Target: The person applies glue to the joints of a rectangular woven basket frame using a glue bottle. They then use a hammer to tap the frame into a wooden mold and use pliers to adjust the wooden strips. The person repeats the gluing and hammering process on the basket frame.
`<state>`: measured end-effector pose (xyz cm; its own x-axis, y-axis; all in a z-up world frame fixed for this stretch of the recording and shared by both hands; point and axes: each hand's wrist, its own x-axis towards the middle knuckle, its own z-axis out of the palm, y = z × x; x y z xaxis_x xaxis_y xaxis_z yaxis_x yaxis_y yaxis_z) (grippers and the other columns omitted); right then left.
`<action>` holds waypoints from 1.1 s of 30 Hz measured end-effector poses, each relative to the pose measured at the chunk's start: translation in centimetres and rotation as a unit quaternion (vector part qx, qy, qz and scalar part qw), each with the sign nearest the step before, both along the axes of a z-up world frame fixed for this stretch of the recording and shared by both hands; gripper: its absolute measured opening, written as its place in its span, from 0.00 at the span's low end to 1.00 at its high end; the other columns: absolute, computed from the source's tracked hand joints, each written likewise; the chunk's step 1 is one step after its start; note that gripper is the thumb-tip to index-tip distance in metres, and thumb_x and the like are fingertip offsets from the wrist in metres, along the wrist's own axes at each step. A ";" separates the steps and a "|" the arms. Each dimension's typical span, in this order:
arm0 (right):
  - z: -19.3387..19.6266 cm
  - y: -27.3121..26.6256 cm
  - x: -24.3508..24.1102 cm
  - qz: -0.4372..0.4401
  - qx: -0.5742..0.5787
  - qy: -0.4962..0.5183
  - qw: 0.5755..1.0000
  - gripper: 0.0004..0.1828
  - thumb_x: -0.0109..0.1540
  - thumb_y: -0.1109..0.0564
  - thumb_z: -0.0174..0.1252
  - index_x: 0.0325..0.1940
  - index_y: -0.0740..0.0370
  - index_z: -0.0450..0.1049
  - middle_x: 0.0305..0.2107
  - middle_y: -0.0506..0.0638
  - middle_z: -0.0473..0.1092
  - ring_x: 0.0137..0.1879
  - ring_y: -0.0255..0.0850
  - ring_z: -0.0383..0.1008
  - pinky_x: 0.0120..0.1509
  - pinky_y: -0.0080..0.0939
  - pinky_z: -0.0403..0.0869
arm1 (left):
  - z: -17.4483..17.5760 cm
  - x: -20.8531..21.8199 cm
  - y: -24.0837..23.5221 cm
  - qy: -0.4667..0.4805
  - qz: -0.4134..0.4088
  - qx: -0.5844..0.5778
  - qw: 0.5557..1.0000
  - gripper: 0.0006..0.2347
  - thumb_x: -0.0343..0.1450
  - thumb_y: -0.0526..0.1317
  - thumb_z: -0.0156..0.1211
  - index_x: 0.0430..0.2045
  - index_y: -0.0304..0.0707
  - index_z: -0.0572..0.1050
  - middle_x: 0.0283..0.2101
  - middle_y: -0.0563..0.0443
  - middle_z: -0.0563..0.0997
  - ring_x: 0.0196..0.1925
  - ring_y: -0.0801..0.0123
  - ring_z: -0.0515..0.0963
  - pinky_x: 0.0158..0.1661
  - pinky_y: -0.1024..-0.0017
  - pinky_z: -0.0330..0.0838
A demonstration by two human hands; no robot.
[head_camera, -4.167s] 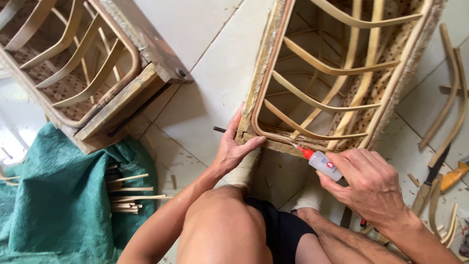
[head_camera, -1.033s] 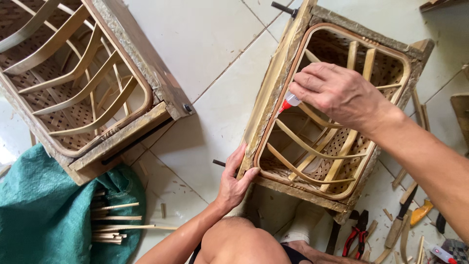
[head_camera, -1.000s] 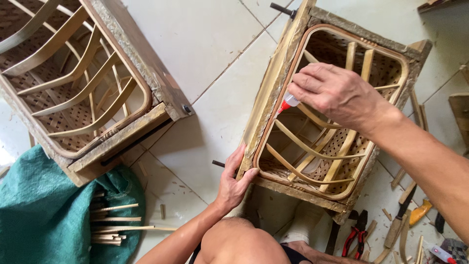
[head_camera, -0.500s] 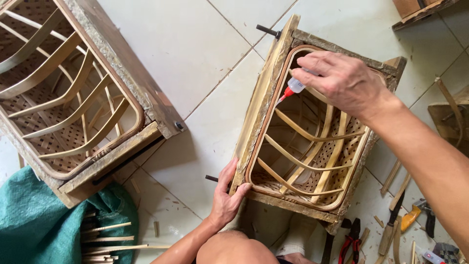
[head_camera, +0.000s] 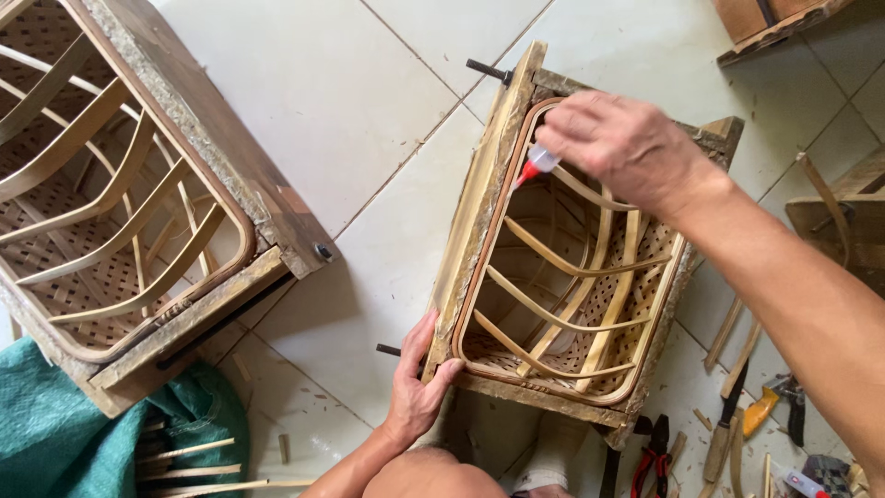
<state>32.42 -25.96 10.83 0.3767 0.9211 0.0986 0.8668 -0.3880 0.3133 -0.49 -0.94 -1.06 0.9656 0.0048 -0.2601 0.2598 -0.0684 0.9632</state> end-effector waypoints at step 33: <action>1.9 -1.2 4.0 -0.045 0.013 -0.032 0.998 0.09 0.66 0.61 0.61 0.51 0.56 0.78 0.46 0.46 0.77 0.56 0.39 0.78 0.62 0.36 0.78 | 0.4 0.4 0.0 0.011 -0.003 -0.019 1.000 0.31 0.68 0.37 0.67 0.68 0.33 0.63 0.71 0.38 0.64 0.74 0.53 0.63 0.70 0.61 0.57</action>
<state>36.47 -27.12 12.68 0.4492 0.8811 0.1481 0.8067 -0.4712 0.3566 -0.06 -0.93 -0.70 0.9598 -0.0121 -0.2804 0.2799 -0.0330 0.9595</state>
